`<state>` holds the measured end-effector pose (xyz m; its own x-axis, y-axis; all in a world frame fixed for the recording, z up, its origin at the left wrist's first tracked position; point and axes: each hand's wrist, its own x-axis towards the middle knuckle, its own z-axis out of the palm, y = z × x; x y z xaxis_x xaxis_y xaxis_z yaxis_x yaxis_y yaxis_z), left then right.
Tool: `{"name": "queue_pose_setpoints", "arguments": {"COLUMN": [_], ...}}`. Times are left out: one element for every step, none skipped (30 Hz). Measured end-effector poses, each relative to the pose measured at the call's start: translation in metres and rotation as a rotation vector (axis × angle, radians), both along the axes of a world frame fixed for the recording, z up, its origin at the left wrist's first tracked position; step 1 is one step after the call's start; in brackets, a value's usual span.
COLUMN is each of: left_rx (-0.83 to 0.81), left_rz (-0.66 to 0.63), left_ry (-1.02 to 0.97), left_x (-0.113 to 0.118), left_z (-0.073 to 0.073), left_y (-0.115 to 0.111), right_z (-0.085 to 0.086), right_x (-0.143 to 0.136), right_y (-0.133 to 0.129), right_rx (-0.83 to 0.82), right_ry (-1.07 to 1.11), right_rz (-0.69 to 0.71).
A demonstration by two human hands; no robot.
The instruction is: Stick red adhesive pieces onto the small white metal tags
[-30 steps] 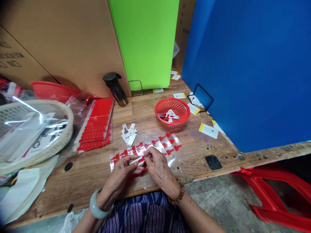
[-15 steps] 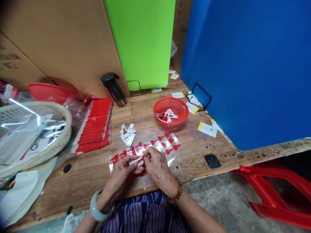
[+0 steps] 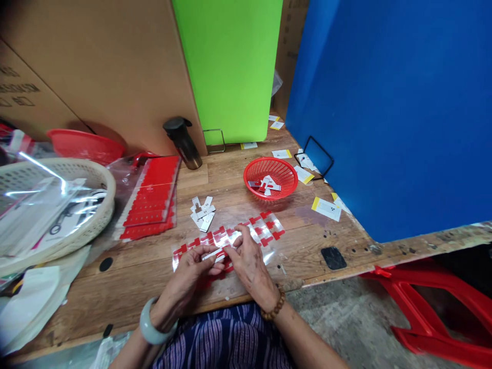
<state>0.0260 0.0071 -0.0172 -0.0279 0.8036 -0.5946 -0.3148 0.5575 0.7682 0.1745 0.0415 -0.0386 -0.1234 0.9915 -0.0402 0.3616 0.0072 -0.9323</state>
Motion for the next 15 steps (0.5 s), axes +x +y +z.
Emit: {"name": "queue_pose_setpoints", "arguments": {"left_rx": [-0.009,-0.015,-0.016,-0.015,-0.011,-0.006,0.0,0.007,0.016,0.026,0.035,0.045,0.053,0.061,0.07], "left_rz": [0.006,0.012,0.017,0.017,0.016,0.014,0.008,-0.001,-0.01,-0.02,-0.033,-0.043,-0.048,-0.05,-0.052], "left_ry": [-0.014,-0.027,-0.04,-0.051,-0.058,-0.061,-0.064,-0.068,-0.07,-0.067,-0.059,-0.047,-0.032,-0.015,0.001], "left_x": [0.0,0.0,-0.001,-0.001,-0.001,-0.001,-0.001,-0.001,0.0,0.0,0.0,0.0,0.001,0.001,0.0], "left_z": [0.001,0.001,0.001,0.0,0.0,0.0,0.0,0.0,0.001,0.002,0.004,0.005,0.007,0.008,0.009], "left_y": [0.0,0.0,-0.001,-0.002,-0.002,-0.003,-0.004,-0.005,-0.005,-0.006,-0.006,-0.006,-0.007,-0.007,-0.007], "right_z": [0.0,0.001,0.002,0.003,0.005,0.006,0.007,0.007,0.007,0.007,0.006,0.006,0.006,0.006,0.007], "right_x": [0.003,0.005,0.008,0.01,0.011,0.011,0.01,0.008,0.006,0.003,0.001,-0.001,-0.003,-0.004,-0.005], "right_y": [0.001,0.003,0.003,0.004,0.004,0.003,0.002,0.001,0.0,-0.001,-0.002,-0.002,-0.002,-0.002,-0.002], "right_rx": [-0.015,-0.032,-0.055,-0.083,-0.117,-0.153,-0.19,-0.225,-0.256,-0.284,-0.308,-0.327,-0.341,-0.353,-0.366], "right_ry": [0.027,0.053,0.078,0.1,0.121,0.142,0.163,0.186,0.21,0.231,0.249,0.266,0.28,0.293,0.303], "right_rz": [-0.035,-0.054,-0.045,-0.01,0.038,0.094,0.149,0.189,0.214,0.223,0.222,0.216,0.209,0.205,0.207]}}
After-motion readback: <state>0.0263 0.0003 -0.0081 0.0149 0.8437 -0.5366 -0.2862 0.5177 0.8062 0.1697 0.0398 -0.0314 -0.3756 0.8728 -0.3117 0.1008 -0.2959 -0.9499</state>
